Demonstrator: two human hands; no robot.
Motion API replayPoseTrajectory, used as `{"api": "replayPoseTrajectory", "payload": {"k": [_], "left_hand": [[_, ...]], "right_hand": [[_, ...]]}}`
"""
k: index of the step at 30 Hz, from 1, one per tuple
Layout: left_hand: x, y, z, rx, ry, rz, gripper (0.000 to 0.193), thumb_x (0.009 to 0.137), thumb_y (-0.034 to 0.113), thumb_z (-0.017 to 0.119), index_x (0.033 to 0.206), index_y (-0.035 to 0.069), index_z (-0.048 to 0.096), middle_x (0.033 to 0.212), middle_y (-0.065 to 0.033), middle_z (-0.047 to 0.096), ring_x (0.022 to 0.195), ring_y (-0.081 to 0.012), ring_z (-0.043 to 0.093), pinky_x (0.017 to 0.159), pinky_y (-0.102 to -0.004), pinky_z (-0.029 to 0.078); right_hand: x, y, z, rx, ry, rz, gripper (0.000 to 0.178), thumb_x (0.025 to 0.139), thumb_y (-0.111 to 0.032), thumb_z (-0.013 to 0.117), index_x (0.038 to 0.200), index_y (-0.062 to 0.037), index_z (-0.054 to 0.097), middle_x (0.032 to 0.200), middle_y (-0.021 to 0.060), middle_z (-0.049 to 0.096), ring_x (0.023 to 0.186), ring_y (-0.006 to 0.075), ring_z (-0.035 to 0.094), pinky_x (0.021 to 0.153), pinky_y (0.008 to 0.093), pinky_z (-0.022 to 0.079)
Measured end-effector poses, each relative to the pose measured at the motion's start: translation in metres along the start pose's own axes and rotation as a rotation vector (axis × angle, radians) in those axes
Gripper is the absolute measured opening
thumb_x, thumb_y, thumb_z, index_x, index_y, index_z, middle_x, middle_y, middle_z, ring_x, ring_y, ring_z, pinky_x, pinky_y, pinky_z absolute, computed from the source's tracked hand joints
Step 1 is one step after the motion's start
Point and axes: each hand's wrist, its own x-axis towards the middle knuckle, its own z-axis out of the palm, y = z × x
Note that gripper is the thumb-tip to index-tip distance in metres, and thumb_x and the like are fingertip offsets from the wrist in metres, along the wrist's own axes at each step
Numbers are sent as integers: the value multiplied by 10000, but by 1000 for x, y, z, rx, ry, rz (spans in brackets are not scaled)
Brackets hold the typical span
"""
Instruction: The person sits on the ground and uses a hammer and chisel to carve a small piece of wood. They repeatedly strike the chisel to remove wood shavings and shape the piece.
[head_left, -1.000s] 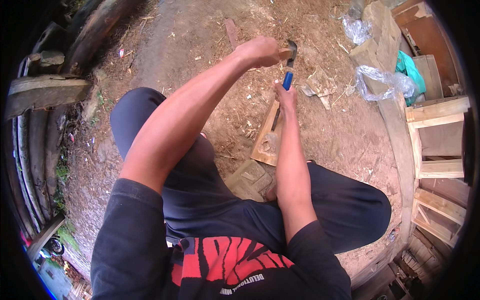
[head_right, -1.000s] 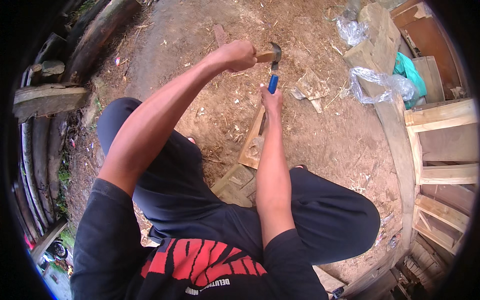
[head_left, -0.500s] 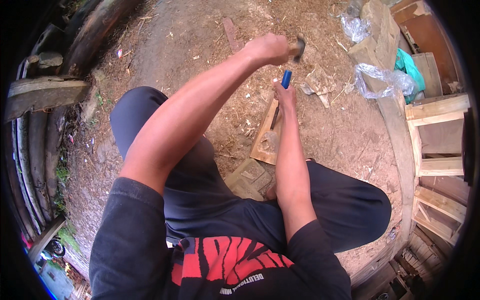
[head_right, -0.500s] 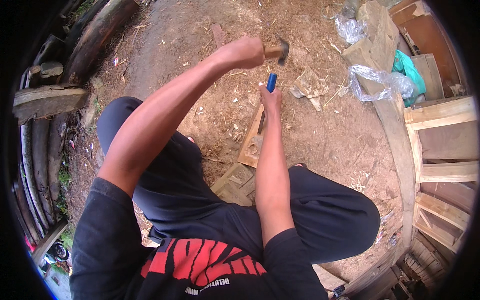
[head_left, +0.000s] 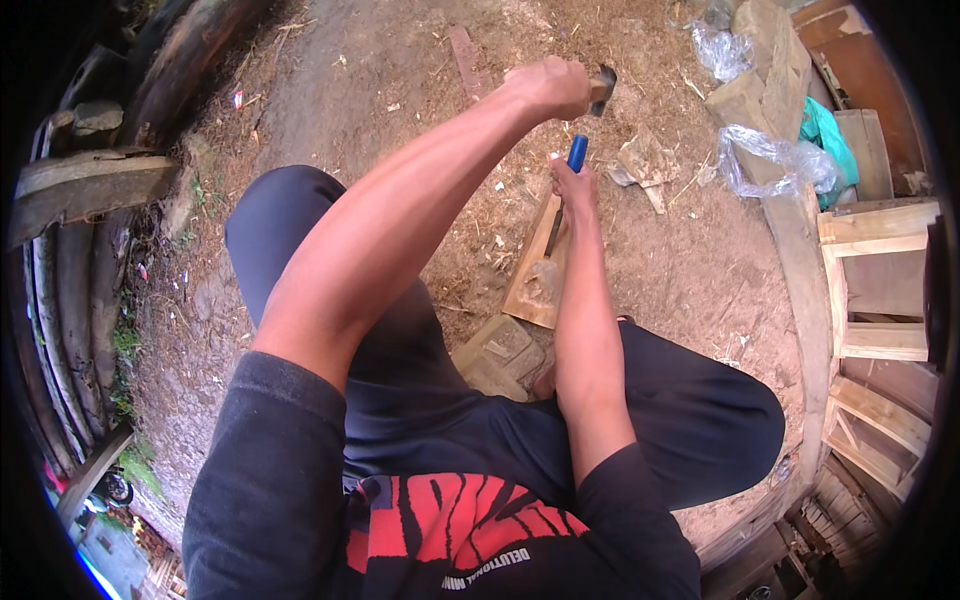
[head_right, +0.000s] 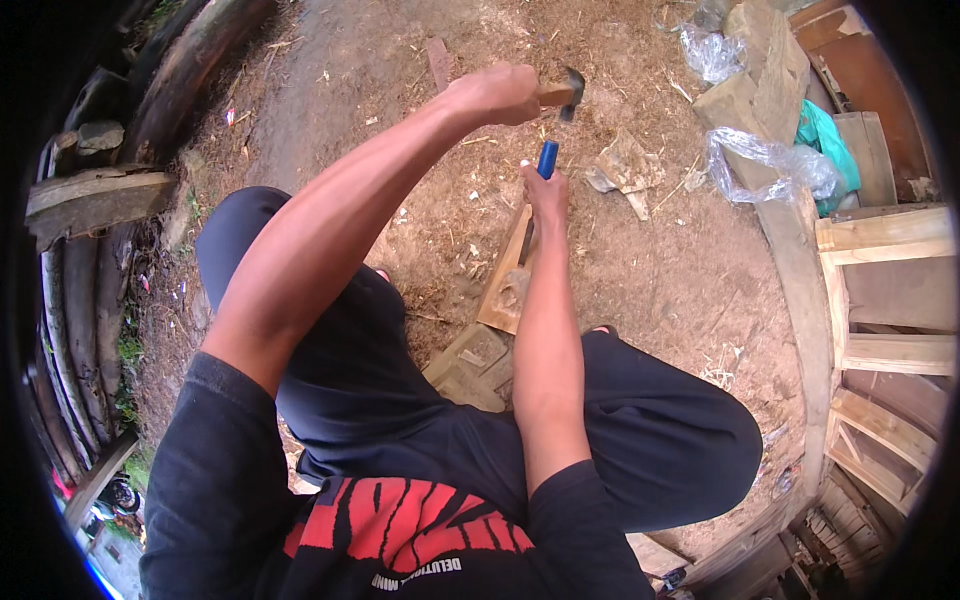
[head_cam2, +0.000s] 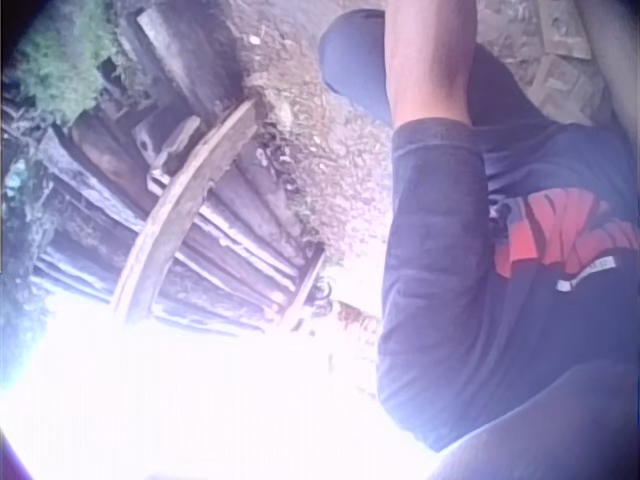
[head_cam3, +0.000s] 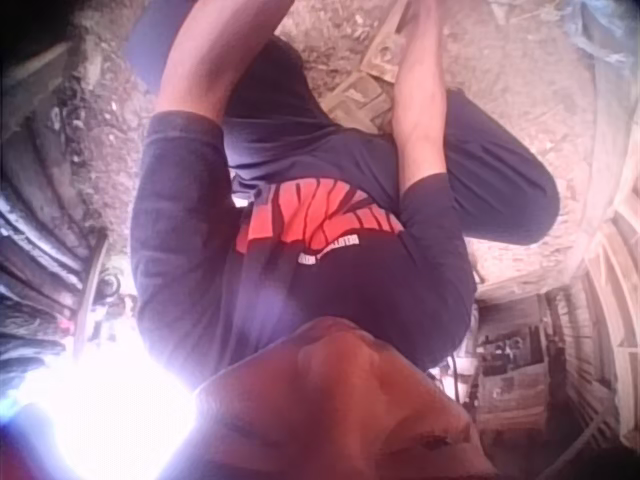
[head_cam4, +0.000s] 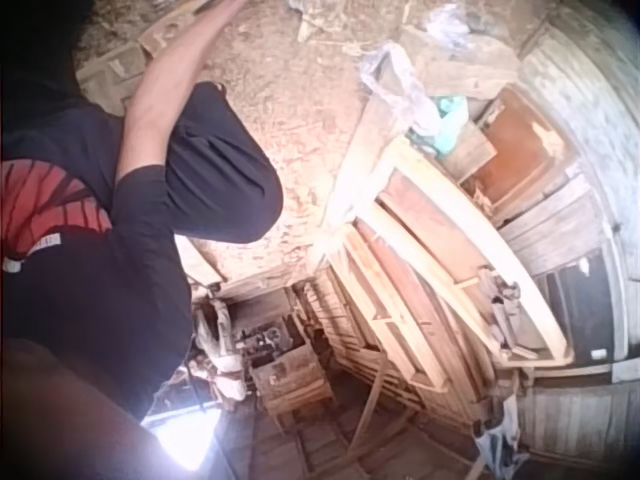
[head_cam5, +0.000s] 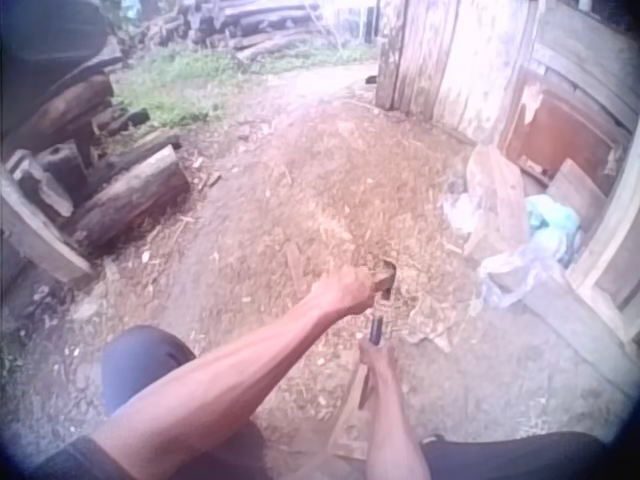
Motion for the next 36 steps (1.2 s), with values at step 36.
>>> {"api": "replayPoseTrajectory", "payload": {"k": [36], "left_hand": [[-12,4,-5,-104,21,14,278,930,125,446,900,-11,686,772,-123,657,588,-174,577,538,-352,489]], "right_hand": [[0,1,1,-4,-18,5,202,844,-159,724,812,-64,549,629,-34,494,466,55,406,428,221,305]]}}
